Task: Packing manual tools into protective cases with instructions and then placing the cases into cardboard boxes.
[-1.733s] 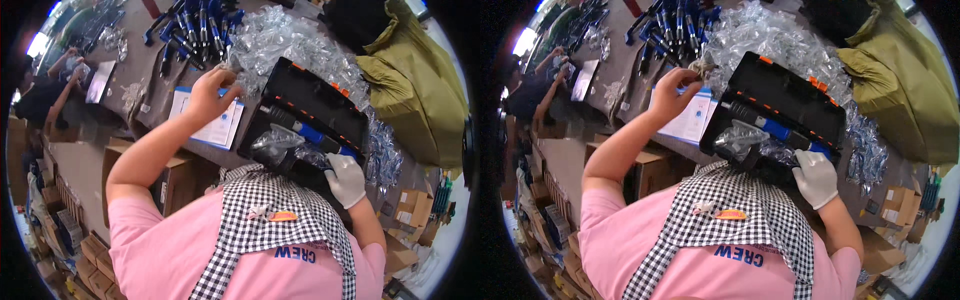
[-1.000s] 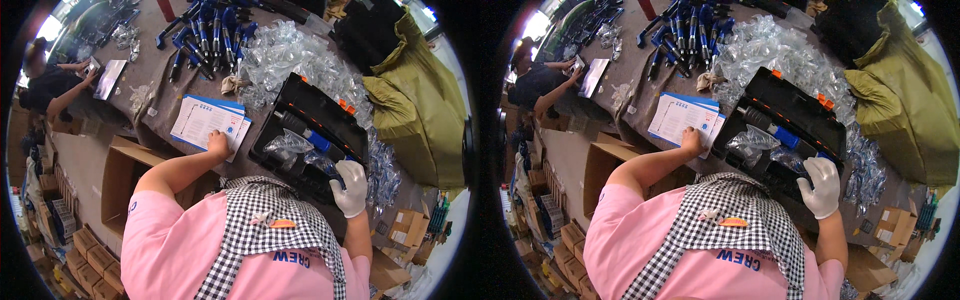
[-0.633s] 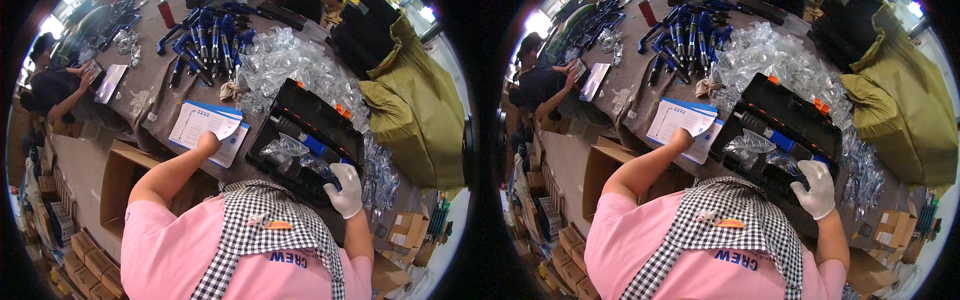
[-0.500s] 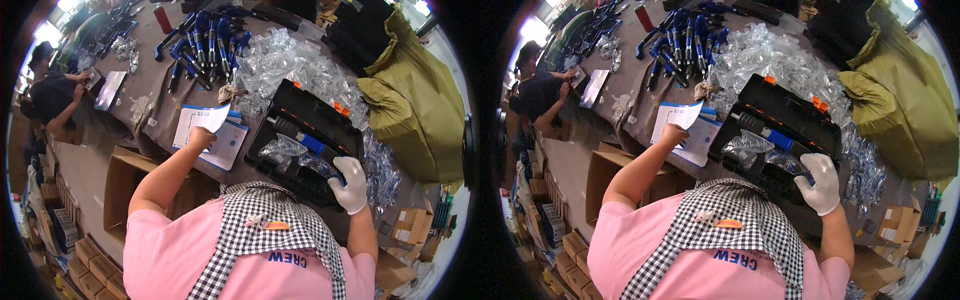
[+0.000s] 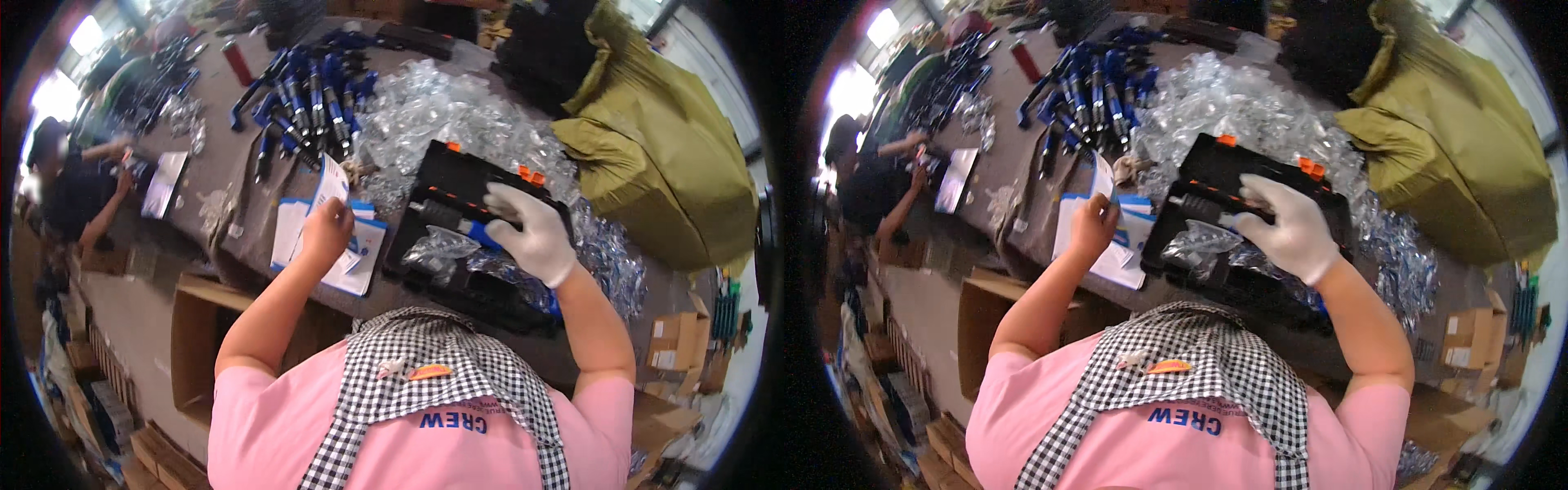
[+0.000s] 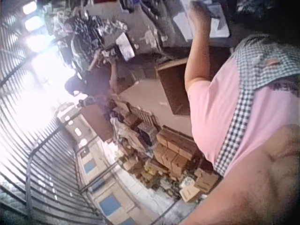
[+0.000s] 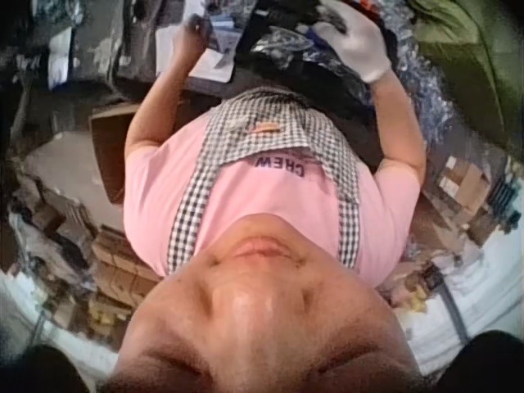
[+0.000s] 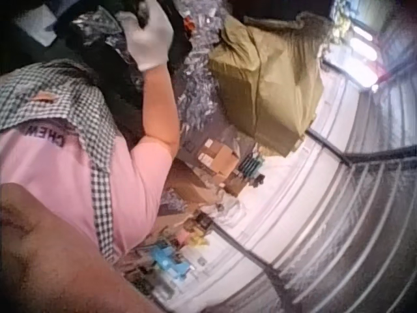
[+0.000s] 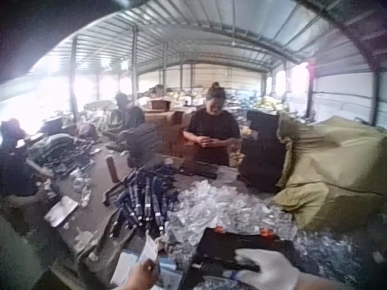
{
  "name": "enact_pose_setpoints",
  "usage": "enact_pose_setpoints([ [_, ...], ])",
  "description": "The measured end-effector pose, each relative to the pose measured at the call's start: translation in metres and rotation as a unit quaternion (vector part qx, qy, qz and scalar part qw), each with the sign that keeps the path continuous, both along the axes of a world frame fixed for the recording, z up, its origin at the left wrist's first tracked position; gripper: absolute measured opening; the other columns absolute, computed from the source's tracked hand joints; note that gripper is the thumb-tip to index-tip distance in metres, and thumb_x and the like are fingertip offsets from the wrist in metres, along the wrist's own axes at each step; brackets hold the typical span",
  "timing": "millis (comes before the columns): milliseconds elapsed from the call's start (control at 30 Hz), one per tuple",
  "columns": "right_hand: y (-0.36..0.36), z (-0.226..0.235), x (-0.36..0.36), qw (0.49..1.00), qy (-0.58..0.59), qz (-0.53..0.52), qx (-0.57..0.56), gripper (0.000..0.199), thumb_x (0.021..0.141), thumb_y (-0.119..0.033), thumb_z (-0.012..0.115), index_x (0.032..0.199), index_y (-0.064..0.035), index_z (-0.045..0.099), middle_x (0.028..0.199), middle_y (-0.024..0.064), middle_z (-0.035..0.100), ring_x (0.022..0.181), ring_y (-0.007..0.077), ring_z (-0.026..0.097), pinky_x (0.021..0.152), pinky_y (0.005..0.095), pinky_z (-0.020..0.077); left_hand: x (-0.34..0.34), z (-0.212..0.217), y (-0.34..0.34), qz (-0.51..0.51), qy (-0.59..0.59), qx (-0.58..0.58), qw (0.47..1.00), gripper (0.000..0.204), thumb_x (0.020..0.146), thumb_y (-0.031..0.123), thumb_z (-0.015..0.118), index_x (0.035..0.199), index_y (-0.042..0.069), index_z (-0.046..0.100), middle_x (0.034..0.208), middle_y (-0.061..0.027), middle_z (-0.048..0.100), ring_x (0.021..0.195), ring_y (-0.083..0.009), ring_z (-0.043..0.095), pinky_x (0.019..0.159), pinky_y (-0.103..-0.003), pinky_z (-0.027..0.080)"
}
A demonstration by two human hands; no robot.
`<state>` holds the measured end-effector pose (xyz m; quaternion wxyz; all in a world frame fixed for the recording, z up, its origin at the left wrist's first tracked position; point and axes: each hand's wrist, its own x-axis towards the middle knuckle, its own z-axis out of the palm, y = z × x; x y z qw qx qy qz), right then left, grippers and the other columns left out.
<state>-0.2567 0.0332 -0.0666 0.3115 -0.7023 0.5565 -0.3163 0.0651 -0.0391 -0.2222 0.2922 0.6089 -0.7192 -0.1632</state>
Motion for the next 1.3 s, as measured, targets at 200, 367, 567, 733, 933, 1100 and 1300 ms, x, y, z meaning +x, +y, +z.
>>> enact_pose_setpoints([
  [200,-0.04,0.0,0.018,0.895,-0.364,-0.064,0.249,0.045,0.09,-0.035,0.066,0.109,0.0063,0.062,0.096,0.0086,0.068,0.083,0.0158,0.065,0.076,0.029,0.0519,-0.107,0.154,0.019,-0.445,-0.009,-0.066,0.893,0.036,0.078,0.008,0.061,0.113,-0.001,0.058,0.096,-0.023,0.064,0.088,-0.041,0.063,0.077,-0.045,0.051],
  [367,-0.039,-0.038,-0.089,0.855,-0.377,-0.201,0.296,0.026,0.084,-0.003,0.067,0.104,0.0122,0.064,0.099,0.0173,0.069,0.083,0.0248,0.069,0.076,0.0369,0.0559,-0.163,0.198,-0.005,-0.593,-0.02,0.125,0.796,0.043,0.089,0.035,0.066,0.113,0.0,0.061,0.106,-0.0204,0.066,0.1,-0.0367,0.063,0.089,-0.042,0.048],
  [567,-0.045,-0.078,-0.159,0.902,-0.111,-0.178,0.376,0.022,0.076,-0.009,0.075,0.093,0.0034,0.069,0.088,0.0118,0.07,0.074,0.0236,0.067,0.068,0.0357,0.0532,-0.177,0.147,-0.087,-0.547,-0.014,0.283,0.788,0.069,0.097,0.058,0.039,0.132,0.0,0.052,0.13,-0.0196,0.057,0.123,-0.0293,0.053,0.104,-0.037,0.04],
  [733,-0.05,-0.073,-0.152,0.906,0.243,-0.184,0.295,0.048,0.069,-0.033,0.076,0.105,-0.0007,0.069,0.093,0.0206,0.07,0.086,0.0314,0.069,0.08,0.038,0.0531,-0.191,0.097,-0.1,-0.638,-0.051,0.25,0.727,0.071,0.097,0.06,0.037,0.131,0.0,0.053,0.133,-0.0213,0.054,0.124,-0.0359,0.051,0.106,-0.041,0.038],
  [933,-0.011,0.012,-0.095,0.838,0.507,-0.153,-0.134,0.071,0.079,-0.043,0.071,0.132,-0.0006,0.049,0.141,0.0228,0.041,0.125,0.0435,0.043,0.102,0.0478,0.0399,-0.19,0.087,-0.09,-0.582,-0.085,0.087,0.804,0.06,0.098,0.054,0.04,0.118,0.002,0.062,0.122,-0.0229,0.059,0.113,-0.042,0.055,0.099,-0.045,0.042],
  [1100,0.003,0.018,-0.062,0.913,0.387,0.128,-0.021,0.064,0.075,-0.043,0.067,0.122,-0.0013,0.055,0.132,0.0213,0.052,0.123,0.0361,0.051,0.103,0.0441,0.0403,-0.204,0.108,-0.119,-0.476,-0.079,0.266,0.834,0.054,0.097,0.051,0.044,0.11,0.004,0.067,0.102,-0.0202,0.068,0.099,-0.036,0.064,0.089,-0.041,0.048],
  [1300,0.004,-0.009,-0.073,0.942,0.317,0.092,-0.065,0.024,0.075,-0.02,0.069,0.097,-0.0097,0.065,0.092,0.0089,0.07,0.082,0.0241,0.069,0.069,0.0347,0.0536,-0.178,0.052,-0.204,-0.241,-0.16,0.126,0.949,0.068,0.077,0.056,0.071,0.11,-0.004,0.067,0.117,-0.0195,0.065,0.098,-0.0307,0.066,0.085,-0.036,0.052],
])
